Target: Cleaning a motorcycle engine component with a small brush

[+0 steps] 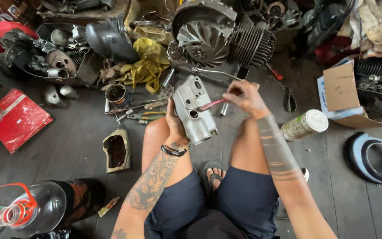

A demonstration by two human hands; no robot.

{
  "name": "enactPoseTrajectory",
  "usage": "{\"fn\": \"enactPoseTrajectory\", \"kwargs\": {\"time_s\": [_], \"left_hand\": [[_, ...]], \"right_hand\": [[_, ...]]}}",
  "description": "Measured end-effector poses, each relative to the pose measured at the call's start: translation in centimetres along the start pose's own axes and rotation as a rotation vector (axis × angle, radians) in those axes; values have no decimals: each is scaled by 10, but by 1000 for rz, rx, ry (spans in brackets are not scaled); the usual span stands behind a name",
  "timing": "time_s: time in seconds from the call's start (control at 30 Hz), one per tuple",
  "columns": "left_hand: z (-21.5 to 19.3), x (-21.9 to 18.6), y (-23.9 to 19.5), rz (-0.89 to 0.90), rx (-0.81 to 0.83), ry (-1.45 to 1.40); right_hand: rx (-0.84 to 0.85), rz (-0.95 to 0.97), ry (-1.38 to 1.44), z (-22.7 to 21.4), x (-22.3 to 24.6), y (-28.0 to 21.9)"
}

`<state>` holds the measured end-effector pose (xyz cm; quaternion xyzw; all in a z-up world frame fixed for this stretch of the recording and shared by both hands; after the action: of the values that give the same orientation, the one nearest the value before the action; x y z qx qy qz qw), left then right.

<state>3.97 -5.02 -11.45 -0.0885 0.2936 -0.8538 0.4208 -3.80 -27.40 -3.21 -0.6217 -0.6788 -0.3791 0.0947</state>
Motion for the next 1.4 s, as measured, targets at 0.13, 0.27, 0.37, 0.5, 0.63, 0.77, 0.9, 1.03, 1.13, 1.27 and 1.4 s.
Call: {"fn": "enactPoseTrajectory", "kwargs": {"time_s": [0.13,0.27,0.37,0.5,0.63,0.77,0.9,1.03,1.13,1.27,1.4], "left_hand": [[-27,-11,42,41,-13,37],[-28,-16,40,71,-14,17],[-25,-13,29,88,-29,16],[-34,-19,49,89,13,4],[-28,-13,44,126,0,-19],[-32,-15,39,93,40,-40],[-31,-13,44,98,37,-80],[-41,-14,56,85,54,-37],[53,9,-77,-25,12,-93],[-46,-24,60,152,29,-56],[21,-5,-34,0,-14,-70]], "right_hand": [[-5,-46,-67,8,47,5],[-13,-55,-80,8,29,10],[-26,65,-113,-3,6,2],[-12,-96,-188,10,68,10],[-127,-157,-272,-22,41,18],[-144,-150,-239,-8,53,11],[-74,-145,-160,1,52,17],[-137,-99,-189,-8,23,13],[-38,-213,-115,10,85,20],[-91,-158,-18,9,36,17],[-84,-139,-87,4,57,16]]}}
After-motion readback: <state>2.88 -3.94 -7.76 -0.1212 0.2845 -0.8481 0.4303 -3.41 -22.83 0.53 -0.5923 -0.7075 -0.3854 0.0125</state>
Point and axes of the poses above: each hand's wrist, its own y-axis towards the middle knuckle, its own z-axis out of the palm, x = y × z, the point moved 5 cm from there along y, towards the middle knuckle, and after that the axes turned 14 degrees about -y, right-handed, at the moved point
